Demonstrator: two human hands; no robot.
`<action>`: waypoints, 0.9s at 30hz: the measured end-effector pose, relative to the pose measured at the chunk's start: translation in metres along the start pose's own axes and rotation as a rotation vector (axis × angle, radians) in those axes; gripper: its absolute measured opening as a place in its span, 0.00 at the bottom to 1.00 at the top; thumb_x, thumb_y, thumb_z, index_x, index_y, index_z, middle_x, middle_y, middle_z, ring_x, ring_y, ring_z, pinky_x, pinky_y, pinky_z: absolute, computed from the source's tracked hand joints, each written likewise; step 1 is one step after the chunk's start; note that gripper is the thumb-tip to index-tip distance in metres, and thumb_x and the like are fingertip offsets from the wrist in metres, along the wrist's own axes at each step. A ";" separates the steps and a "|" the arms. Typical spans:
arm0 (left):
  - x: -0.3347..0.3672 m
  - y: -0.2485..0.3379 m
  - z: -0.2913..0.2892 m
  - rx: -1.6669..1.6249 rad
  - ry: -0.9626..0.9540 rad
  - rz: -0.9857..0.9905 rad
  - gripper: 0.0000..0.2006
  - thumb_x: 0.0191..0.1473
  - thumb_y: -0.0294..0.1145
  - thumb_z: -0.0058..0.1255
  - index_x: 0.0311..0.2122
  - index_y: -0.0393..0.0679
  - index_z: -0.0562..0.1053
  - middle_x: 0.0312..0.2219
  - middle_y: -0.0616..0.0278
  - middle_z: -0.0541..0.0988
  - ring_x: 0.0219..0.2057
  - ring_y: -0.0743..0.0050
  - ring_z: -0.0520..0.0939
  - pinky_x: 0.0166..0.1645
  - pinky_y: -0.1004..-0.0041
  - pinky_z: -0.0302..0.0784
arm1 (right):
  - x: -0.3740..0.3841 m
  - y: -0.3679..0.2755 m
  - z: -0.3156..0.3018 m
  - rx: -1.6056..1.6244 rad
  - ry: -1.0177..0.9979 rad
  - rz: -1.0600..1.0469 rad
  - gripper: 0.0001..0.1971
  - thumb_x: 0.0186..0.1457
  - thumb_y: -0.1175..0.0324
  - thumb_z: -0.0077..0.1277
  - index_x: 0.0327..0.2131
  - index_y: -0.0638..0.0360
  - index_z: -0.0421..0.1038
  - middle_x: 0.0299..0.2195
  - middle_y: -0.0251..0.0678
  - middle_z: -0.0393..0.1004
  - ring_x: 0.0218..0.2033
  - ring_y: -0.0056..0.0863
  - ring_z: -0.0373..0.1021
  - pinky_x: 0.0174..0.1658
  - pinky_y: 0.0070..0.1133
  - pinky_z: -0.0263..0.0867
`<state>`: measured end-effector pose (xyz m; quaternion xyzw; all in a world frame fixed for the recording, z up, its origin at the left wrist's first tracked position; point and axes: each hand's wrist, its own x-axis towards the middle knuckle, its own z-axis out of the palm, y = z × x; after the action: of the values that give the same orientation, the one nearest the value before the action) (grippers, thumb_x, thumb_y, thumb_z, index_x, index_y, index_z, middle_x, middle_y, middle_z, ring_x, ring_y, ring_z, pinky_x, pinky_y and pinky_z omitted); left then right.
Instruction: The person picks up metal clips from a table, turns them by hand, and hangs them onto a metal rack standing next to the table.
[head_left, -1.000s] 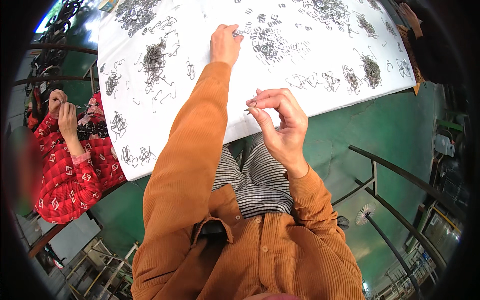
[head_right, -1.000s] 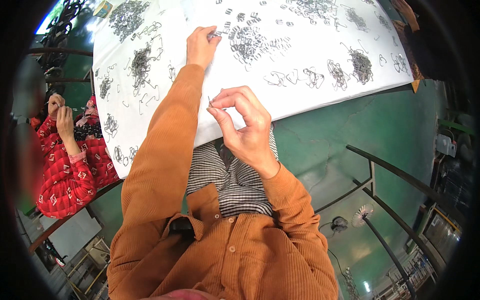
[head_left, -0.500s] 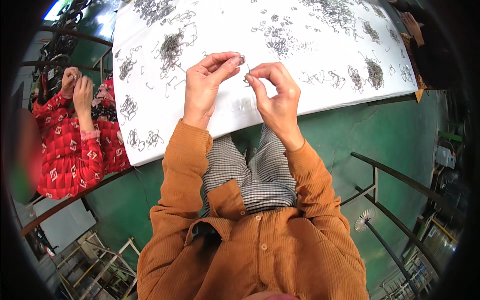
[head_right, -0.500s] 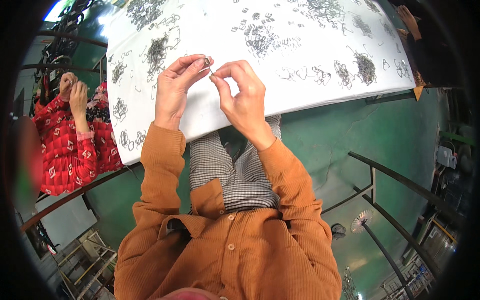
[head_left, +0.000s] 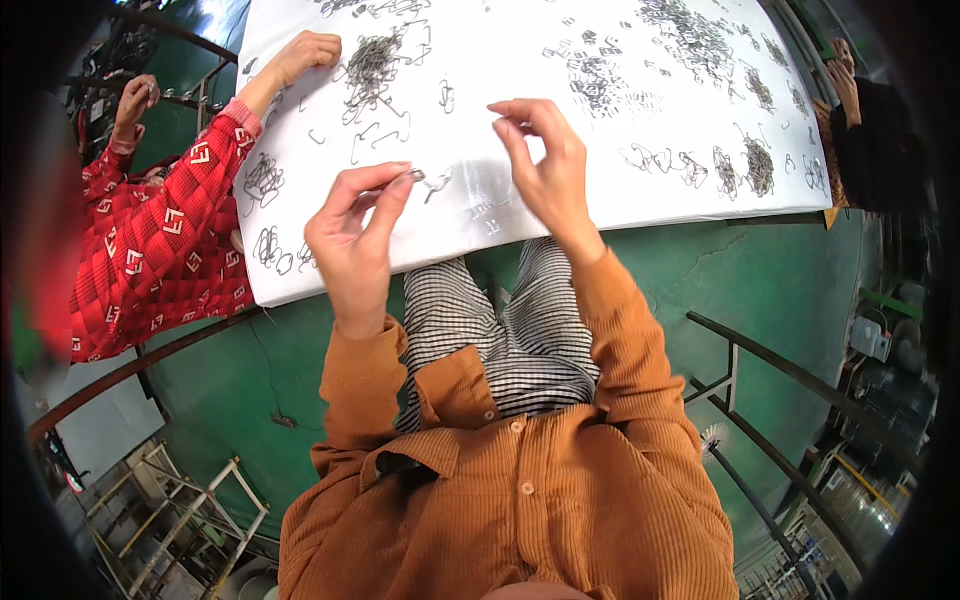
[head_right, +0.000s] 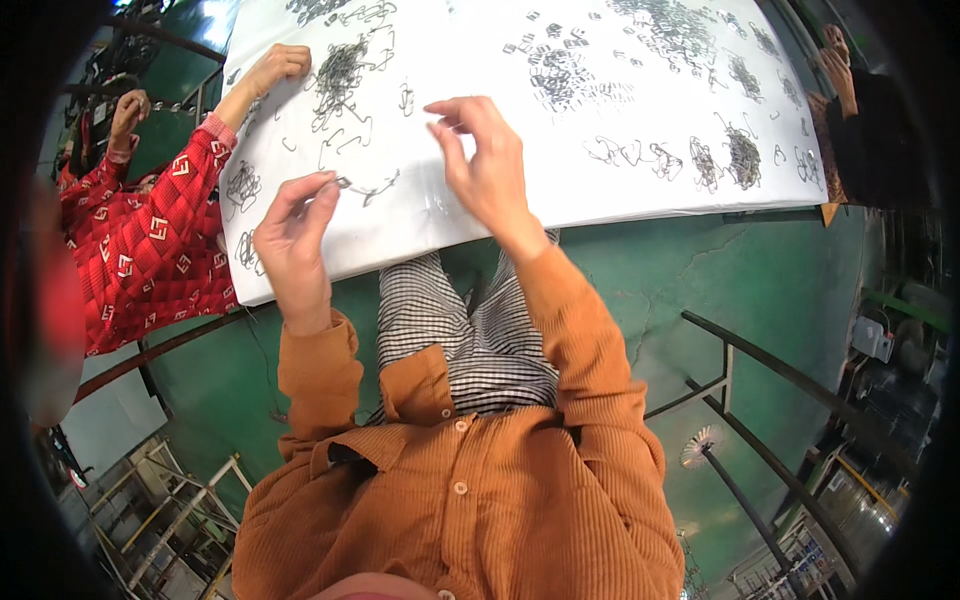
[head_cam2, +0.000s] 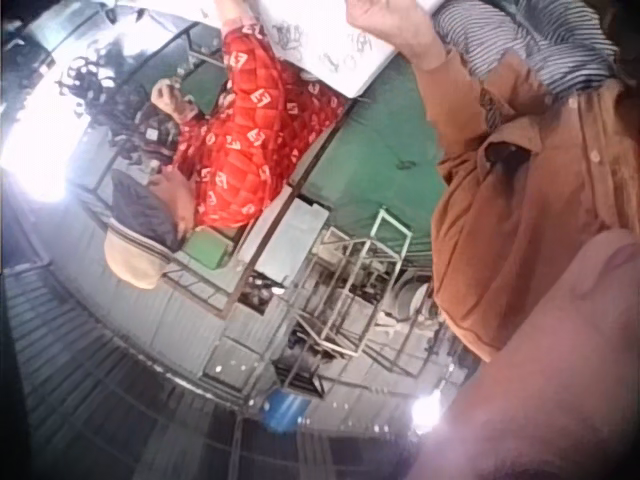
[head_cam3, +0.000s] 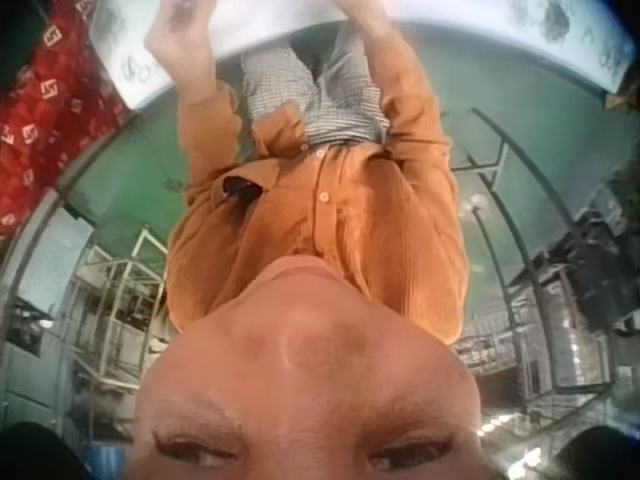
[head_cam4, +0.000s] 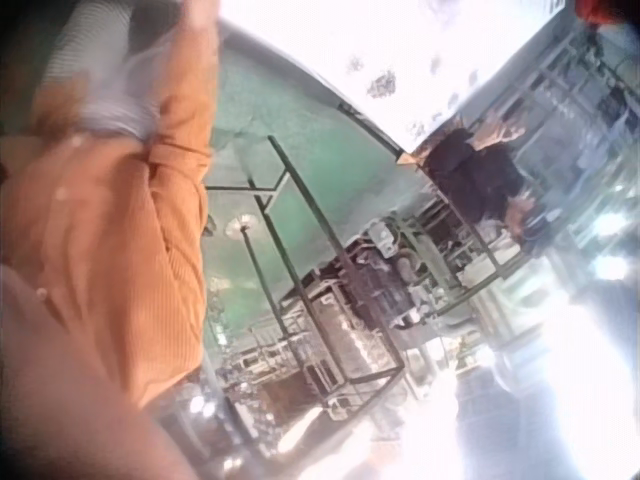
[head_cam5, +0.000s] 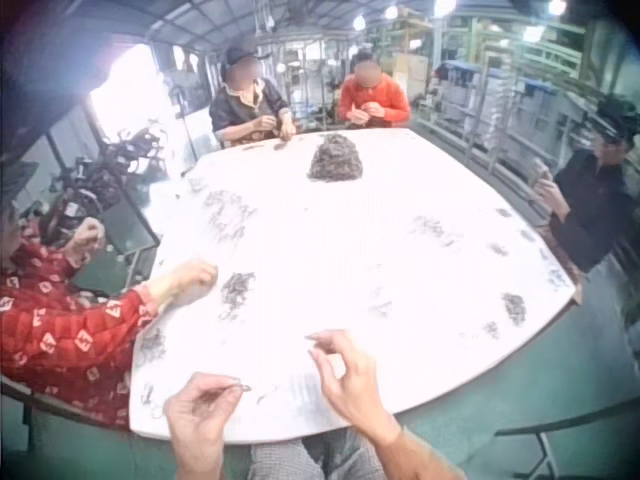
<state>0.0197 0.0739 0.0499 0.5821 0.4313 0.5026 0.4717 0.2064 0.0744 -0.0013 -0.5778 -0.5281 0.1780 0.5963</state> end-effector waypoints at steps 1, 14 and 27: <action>-0.002 0.002 -0.010 0.044 0.017 0.035 0.06 0.51 0.17 0.54 0.37 0.33 0.76 0.33 0.62 0.78 0.37 0.79 0.76 0.44 0.79 0.70 | 0.010 0.015 0.009 -0.049 -0.018 0.072 0.05 0.50 0.76 0.53 0.32 0.61 0.76 0.31 0.39 0.74 0.32 0.35 0.72 0.37 0.27 0.68; -0.049 0.007 -0.097 0.063 0.245 0.047 0.07 0.52 0.15 0.53 0.37 0.34 0.75 0.34 0.62 0.75 0.35 0.76 0.75 0.43 0.77 0.71 | 0.038 0.041 0.133 -0.755 -0.523 0.216 0.05 0.43 0.74 0.51 0.24 0.62 0.76 0.28 0.45 0.77 0.34 0.42 0.75 0.36 0.31 0.70; -0.060 0.007 -0.073 -0.017 0.052 0.119 0.07 0.54 0.16 0.48 0.39 0.30 0.74 0.37 0.57 0.75 0.36 0.73 0.75 0.43 0.74 0.73 | -0.012 0.041 -0.027 -0.383 -0.283 0.087 0.09 0.48 0.75 0.52 0.36 0.62 0.72 0.28 0.46 0.76 0.33 0.44 0.73 0.38 0.33 0.68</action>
<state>-0.0597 0.0229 0.0497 0.5894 0.4038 0.5483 0.4346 0.2410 0.0625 -0.0366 -0.6717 -0.6053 0.1795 0.3877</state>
